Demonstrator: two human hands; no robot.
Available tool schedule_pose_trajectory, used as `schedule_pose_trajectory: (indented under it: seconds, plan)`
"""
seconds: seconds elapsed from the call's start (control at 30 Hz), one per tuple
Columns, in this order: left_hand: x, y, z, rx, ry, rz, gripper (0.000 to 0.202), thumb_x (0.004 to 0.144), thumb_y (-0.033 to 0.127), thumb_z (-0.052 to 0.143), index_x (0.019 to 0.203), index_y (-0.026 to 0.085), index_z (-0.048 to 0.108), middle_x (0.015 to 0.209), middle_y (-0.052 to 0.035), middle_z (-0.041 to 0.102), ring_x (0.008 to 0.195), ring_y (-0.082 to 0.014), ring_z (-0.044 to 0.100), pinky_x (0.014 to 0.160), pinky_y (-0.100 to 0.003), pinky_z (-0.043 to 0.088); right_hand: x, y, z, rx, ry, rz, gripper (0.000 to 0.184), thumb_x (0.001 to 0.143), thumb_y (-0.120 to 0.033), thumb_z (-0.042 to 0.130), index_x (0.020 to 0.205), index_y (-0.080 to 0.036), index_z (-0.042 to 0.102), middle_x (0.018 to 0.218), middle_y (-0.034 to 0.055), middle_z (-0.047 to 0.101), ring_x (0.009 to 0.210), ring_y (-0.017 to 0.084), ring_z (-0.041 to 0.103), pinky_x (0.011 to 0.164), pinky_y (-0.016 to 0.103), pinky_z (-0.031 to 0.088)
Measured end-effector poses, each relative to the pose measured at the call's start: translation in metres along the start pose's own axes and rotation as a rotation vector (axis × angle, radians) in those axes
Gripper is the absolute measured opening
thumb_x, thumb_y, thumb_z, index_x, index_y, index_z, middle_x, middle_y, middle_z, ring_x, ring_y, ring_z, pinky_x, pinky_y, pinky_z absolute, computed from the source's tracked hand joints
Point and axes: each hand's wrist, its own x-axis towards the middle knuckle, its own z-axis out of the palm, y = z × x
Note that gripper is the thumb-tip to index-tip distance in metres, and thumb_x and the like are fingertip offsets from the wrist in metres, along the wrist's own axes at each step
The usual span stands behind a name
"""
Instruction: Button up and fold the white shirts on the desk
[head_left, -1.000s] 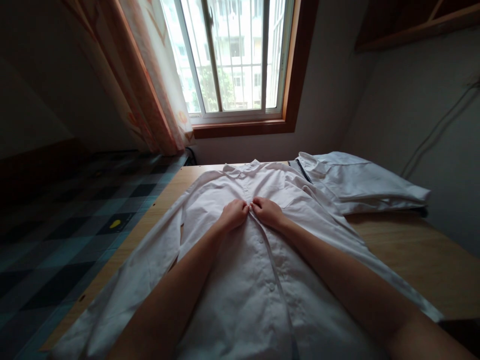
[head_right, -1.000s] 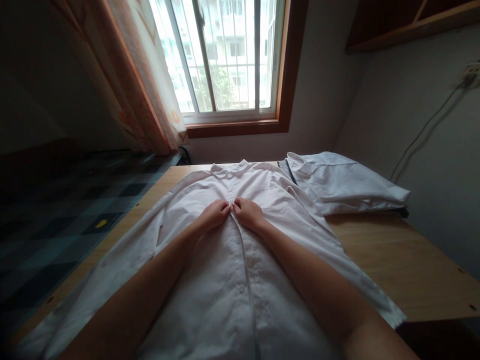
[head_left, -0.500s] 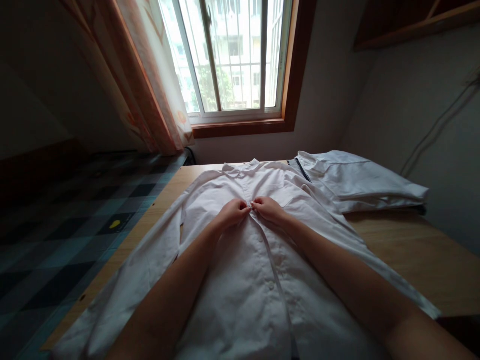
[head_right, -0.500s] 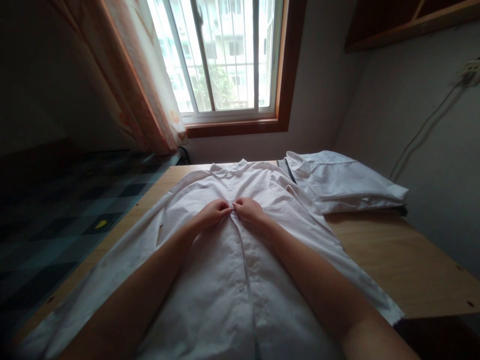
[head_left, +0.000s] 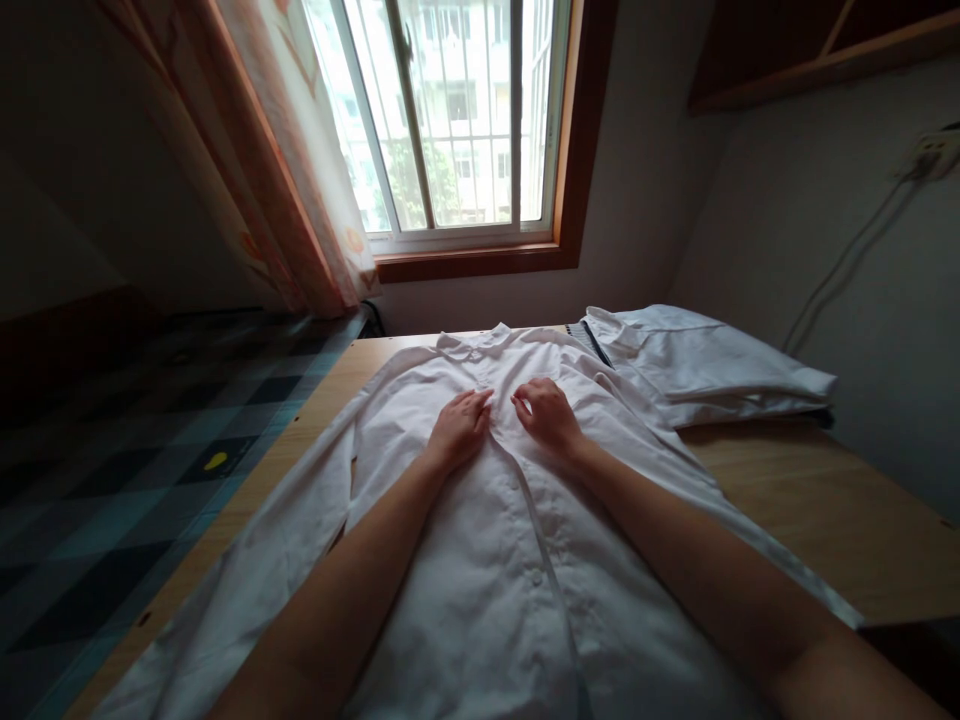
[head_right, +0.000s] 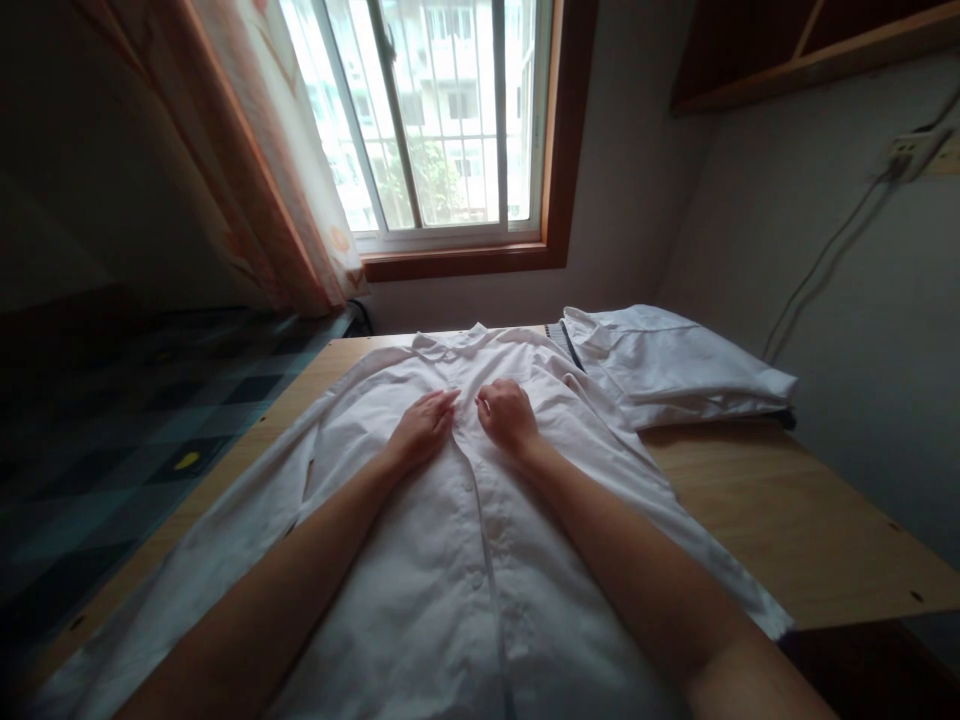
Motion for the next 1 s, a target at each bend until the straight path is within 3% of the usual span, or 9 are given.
schedule_pose_trajectory:
  seconds: [0.07, 0.17, 0.3, 0.43, 0.7, 0.87, 1.0]
  plan:
    - [0.000, -0.001, 0.002, 0.034, -0.119, -0.010, 0.048, 0.102, 0.033, 0.030, 0.137, 0.017, 0.058, 0.145, -0.0065, 0.058, 0.139, -0.0205, 0.044, 0.121, -0.035, 0.026, -0.003, 0.006, 0.003, -0.055, -0.038, 0.024, 0.031, 0.099, -0.029, 0.049, 0.120, -0.018, 0.068, 0.131, 0.0125, 0.064, 0.129, 0.027, 0.048, 0.110, 0.039, 0.031]
    - [-0.001, 0.000, 0.001, 0.073, -0.193, -0.071, 0.053, 0.103, 0.036, 0.024, 0.143, 0.017, 0.054, 0.153, -0.0062, 0.049, 0.146, -0.0228, 0.035, 0.123, -0.040, 0.021, -0.007, 0.014, 0.010, -0.090, -0.197, 0.099, 0.047, 0.102, -0.041, 0.043, 0.145, -0.024, 0.051, 0.158, 0.0072, 0.040, 0.147, 0.030, 0.026, 0.119, 0.053, 0.015]
    - [-0.003, 0.005, -0.002, 0.131, -0.248, -0.196, 0.054, 0.101, 0.046, 0.029, 0.152, 0.030, 0.041, 0.162, -0.0016, 0.033, 0.151, -0.0317, 0.021, 0.119, -0.064, 0.013, -0.011, 0.020, 0.012, -0.090, -0.318, 0.160, 0.062, 0.101, -0.059, 0.033, 0.155, -0.028, 0.037, 0.164, 0.0056, 0.026, 0.151, 0.032, 0.017, 0.118, 0.063, 0.005]
    - [-0.004, 0.006, -0.001, 0.161, -0.270, -0.199, 0.056, 0.100, 0.049, 0.029, 0.153, 0.034, 0.037, 0.164, -0.0012, 0.028, 0.151, -0.0373, 0.017, 0.114, -0.072, 0.009, -0.015, 0.025, 0.008, -0.108, -0.326, 0.173, 0.067, 0.097, -0.067, 0.033, 0.155, -0.032, 0.035, 0.165, 0.0063, 0.023, 0.152, 0.034, 0.014, 0.116, 0.068, 0.002]
    - [0.029, -0.005, 0.003, 0.179, -0.324, -0.164, 0.058, 0.100, 0.051, 0.027, 0.155, 0.033, 0.034, 0.166, -0.0040, 0.021, 0.152, -0.0367, 0.015, 0.115, -0.071, 0.009, 0.007, 0.048, 0.009, -0.126, -0.344, 0.162, 0.067, 0.098, -0.067, 0.032, 0.155, -0.032, 0.035, 0.165, 0.0055, 0.023, 0.152, 0.032, 0.015, 0.117, 0.065, 0.002]
    - [0.046, -0.009, 0.007, 0.191, -0.293, -0.174, 0.058, 0.100, 0.051, 0.028, 0.154, 0.032, 0.035, 0.165, -0.0060, 0.023, 0.152, -0.0355, 0.018, 0.115, -0.070, 0.011, 0.027, 0.056, 0.014, -0.122, -0.349, 0.165, 0.069, 0.097, -0.068, 0.033, 0.155, -0.032, 0.035, 0.165, 0.0056, 0.022, 0.152, 0.031, 0.014, 0.118, 0.063, 0.002]
    - [0.040, -0.015, 0.005, 0.220, -0.195, -0.159, 0.060, 0.098, 0.051, 0.035, 0.154, 0.029, 0.037, 0.165, -0.0075, 0.024, 0.150, -0.0310, 0.025, 0.119, -0.057, 0.019, 0.027, 0.056, 0.014, -0.117, -0.344, 0.169, 0.069, 0.097, -0.068, 0.033, 0.155, -0.031, 0.035, 0.165, 0.0059, 0.022, 0.152, 0.031, 0.014, 0.118, 0.063, 0.002]
